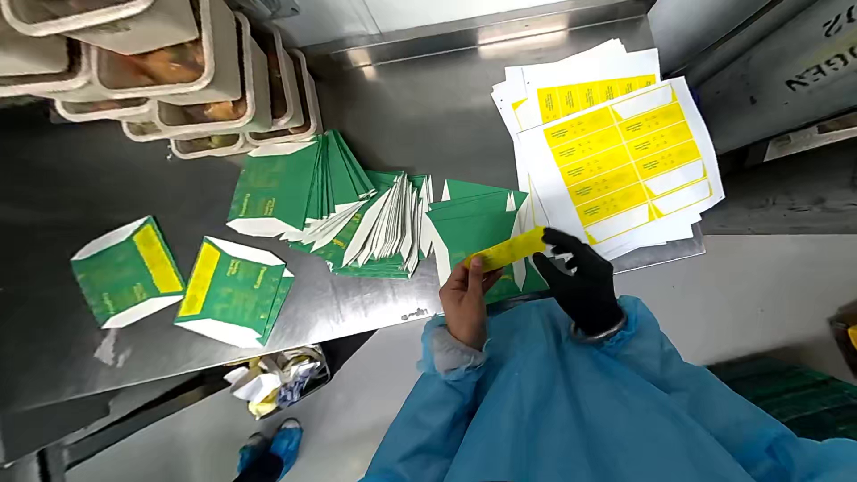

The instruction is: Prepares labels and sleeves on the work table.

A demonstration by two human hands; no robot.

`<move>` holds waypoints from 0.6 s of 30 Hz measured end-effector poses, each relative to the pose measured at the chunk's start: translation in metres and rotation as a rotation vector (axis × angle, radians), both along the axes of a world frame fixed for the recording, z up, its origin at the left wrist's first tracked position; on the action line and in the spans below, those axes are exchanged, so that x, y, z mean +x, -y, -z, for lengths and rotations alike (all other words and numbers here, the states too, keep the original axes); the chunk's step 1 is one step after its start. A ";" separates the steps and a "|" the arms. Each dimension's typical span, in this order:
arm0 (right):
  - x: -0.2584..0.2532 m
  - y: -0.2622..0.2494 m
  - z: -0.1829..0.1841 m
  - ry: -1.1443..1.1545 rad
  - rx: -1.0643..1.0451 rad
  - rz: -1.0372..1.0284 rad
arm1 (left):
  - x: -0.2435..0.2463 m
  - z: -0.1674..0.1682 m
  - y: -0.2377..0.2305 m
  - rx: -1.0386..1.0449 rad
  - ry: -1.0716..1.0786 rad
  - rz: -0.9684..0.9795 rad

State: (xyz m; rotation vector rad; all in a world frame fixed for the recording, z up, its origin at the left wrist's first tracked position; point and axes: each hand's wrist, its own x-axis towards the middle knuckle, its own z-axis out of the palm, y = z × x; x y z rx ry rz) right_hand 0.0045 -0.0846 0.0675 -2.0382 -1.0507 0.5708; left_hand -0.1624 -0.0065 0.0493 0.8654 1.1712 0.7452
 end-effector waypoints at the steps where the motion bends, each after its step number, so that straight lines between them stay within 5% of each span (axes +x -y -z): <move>1: -0.003 -0.002 0.005 -0.018 -0.052 0.032 | -0.010 0.001 -0.003 0.004 0.003 -0.005; 9: -0.035 -0.024 0.016 -0.193 -0.080 0.116 | -0.045 0.004 -0.019 -0.033 0.079 0.071; 18: -0.028 -0.057 0.032 -0.138 -0.124 0.117 | -0.041 0.057 -0.046 0.329 -0.273 -0.059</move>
